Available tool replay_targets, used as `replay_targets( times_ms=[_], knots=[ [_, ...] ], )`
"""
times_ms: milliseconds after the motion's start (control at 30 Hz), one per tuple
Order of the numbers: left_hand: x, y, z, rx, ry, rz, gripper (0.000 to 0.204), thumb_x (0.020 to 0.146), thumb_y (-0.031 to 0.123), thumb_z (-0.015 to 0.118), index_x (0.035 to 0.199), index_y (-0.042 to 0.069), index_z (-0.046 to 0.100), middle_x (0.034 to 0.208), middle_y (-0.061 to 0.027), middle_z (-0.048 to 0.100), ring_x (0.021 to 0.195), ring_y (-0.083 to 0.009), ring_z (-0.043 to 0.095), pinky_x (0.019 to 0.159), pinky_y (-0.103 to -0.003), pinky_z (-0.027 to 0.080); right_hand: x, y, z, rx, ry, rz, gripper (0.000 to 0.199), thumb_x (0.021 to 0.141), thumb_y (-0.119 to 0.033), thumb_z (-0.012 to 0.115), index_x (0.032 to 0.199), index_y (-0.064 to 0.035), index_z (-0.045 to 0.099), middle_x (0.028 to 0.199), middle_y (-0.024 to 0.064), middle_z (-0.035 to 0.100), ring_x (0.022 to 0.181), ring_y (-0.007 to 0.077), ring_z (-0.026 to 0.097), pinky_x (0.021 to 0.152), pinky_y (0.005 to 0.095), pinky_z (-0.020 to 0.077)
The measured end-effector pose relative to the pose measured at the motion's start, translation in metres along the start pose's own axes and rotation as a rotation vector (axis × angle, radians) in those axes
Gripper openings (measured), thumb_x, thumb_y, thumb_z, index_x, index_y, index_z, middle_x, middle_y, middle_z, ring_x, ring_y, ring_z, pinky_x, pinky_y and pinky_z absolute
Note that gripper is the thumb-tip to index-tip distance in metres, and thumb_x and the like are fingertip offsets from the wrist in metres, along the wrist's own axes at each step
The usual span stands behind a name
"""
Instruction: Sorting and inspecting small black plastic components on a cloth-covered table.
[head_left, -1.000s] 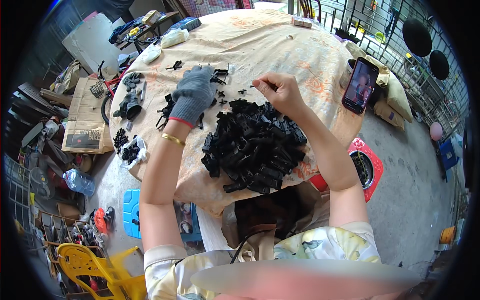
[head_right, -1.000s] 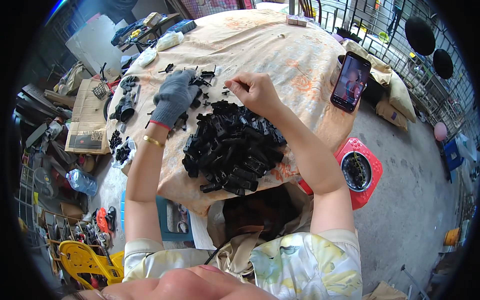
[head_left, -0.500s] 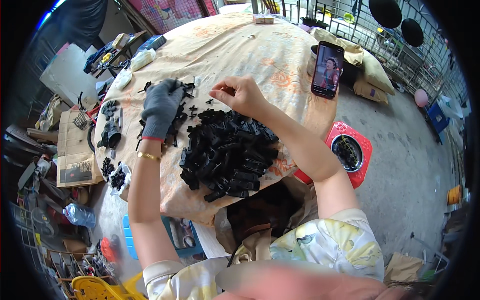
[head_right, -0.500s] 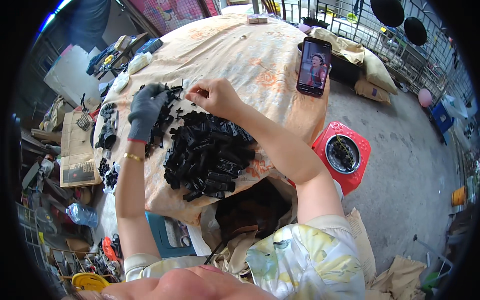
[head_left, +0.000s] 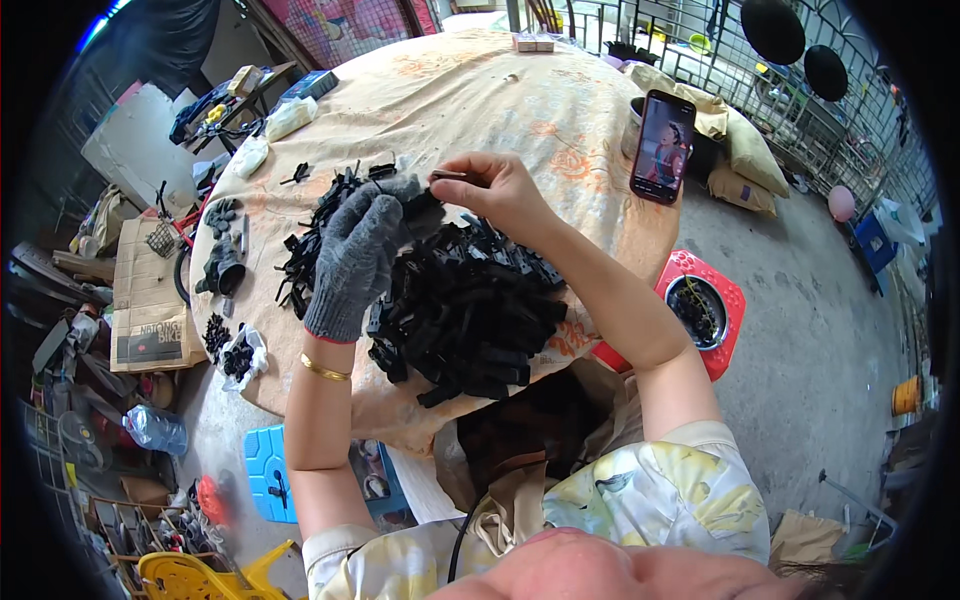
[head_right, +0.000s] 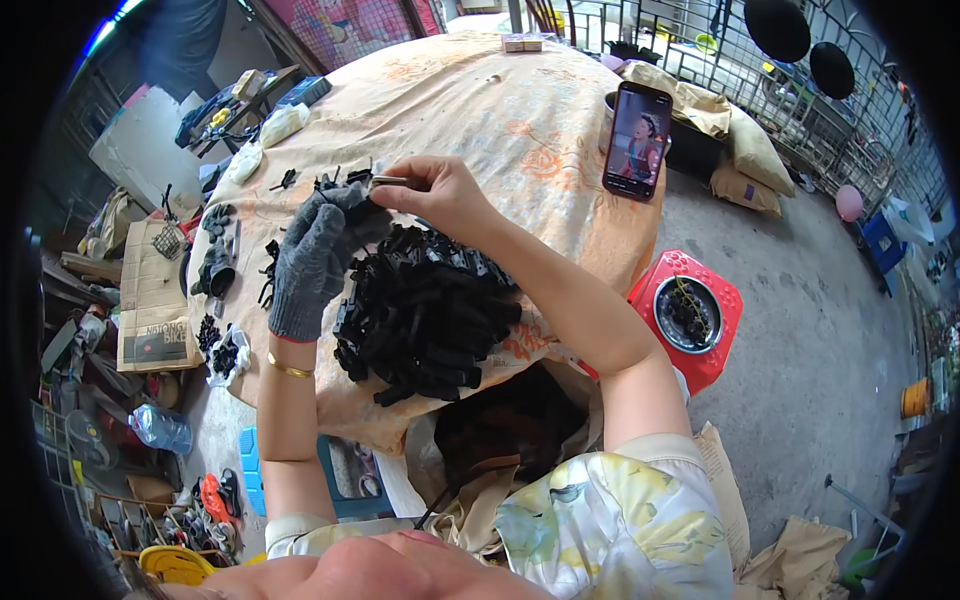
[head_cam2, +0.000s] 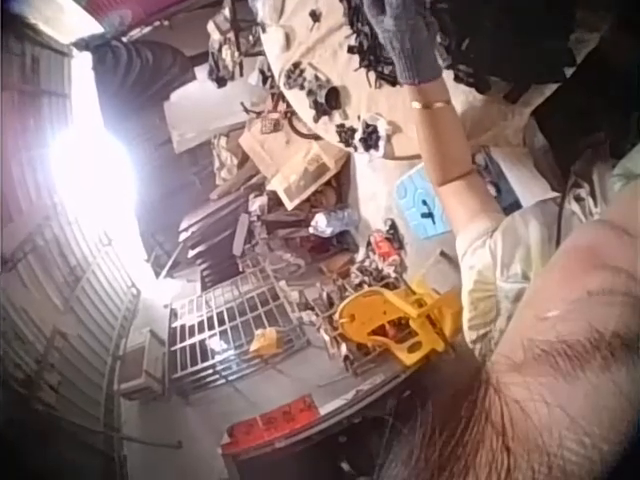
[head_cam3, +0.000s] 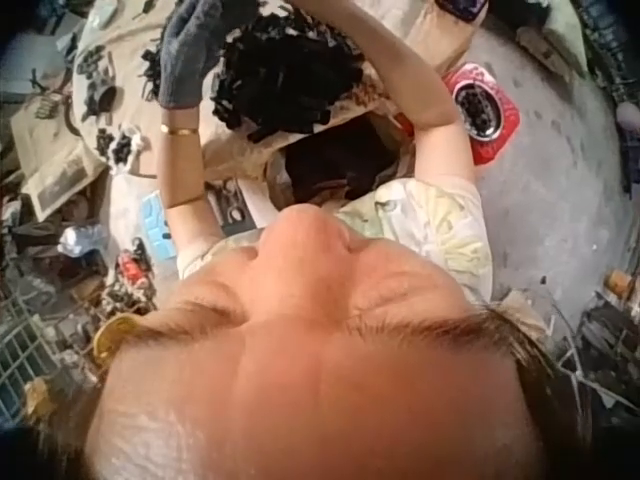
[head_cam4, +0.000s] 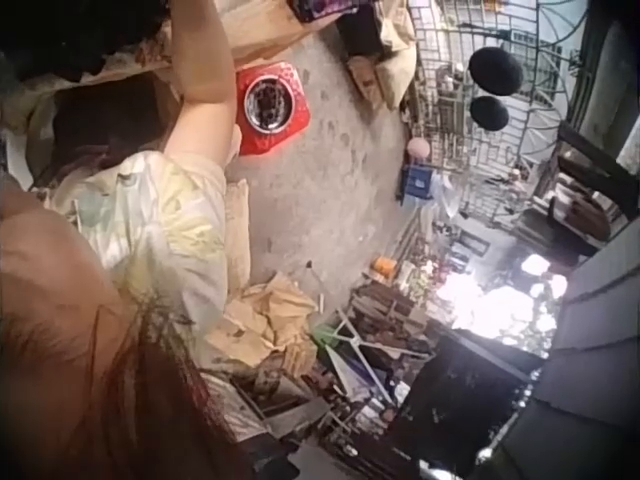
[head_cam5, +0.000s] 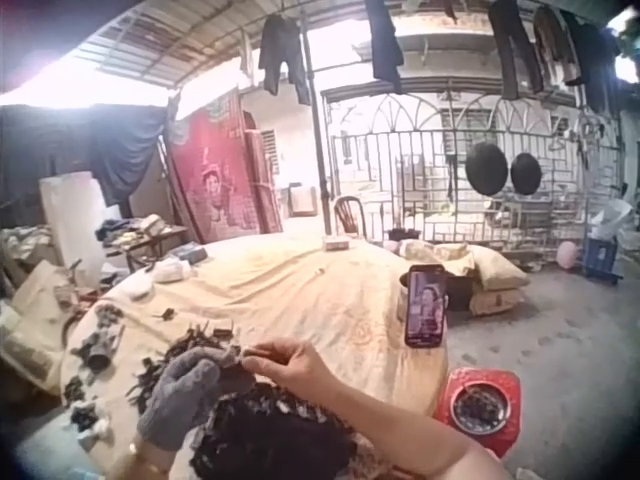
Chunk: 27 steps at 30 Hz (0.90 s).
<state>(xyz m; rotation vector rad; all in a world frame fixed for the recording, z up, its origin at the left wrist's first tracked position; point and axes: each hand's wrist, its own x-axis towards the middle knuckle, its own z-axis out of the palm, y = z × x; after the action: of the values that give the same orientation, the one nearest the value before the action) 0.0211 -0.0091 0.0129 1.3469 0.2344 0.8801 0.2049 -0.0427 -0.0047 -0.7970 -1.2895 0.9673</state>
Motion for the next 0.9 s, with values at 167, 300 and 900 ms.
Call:
replay_targets(
  times_ms=[167, 300, 900],
  knots=[
    [-0.005, 0.014, -0.001, -0.045, -0.070, -0.188, 0.063, 0.076, 0.029, 0.067, 0.123, -0.002, 0.040, 0.108, -0.0127, 0.056, 0.094, -0.0195, 0.059, 0.078, -0.034, 0.052, -0.002, 0.001, -0.004, -0.097, -0.122, -0.129, 0.022, 0.076, -0.010, 0.068, 0.094, 0.0018, 0.062, 0.084, 0.0035, 0.063, 0.076, 0.0056, 0.057, 0.068, 0.0184, 0.0461],
    [-0.010, 0.023, -0.001, -0.183, -0.270, -0.348, 0.061, 0.076, 0.021, 0.065, 0.124, -0.004, 0.036, 0.106, -0.0173, 0.056, 0.090, -0.0241, 0.060, 0.081, -0.035, 0.049, -0.006, -0.006, 0.002, -0.120, -0.220, -0.273, 0.016, 0.076, -0.003, 0.066, 0.092, -0.0008, 0.063, 0.083, 0.0041, 0.063, 0.074, 0.0070, 0.057, 0.067, 0.0193, 0.0453],
    [-0.016, 0.009, -0.038, -0.570, -0.421, -0.477, 0.054, 0.085, 0.024, 0.054, 0.128, -0.003, 0.035, 0.097, -0.0120, 0.059, 0.082, -0.0187, 0.062, 0.077, -0.034, 0.050, -0.003, -0.017, 0.007, -0.448, -0.155, -0.592, 0.016, 0.072, 0.002, 0.067, 0.086, -0.0039, 0.065, 0.076, 0.0048, 0.061, 0.067, 0.0107, 0.057, 0.056, 0.0213, 0.0442]
  ],
)
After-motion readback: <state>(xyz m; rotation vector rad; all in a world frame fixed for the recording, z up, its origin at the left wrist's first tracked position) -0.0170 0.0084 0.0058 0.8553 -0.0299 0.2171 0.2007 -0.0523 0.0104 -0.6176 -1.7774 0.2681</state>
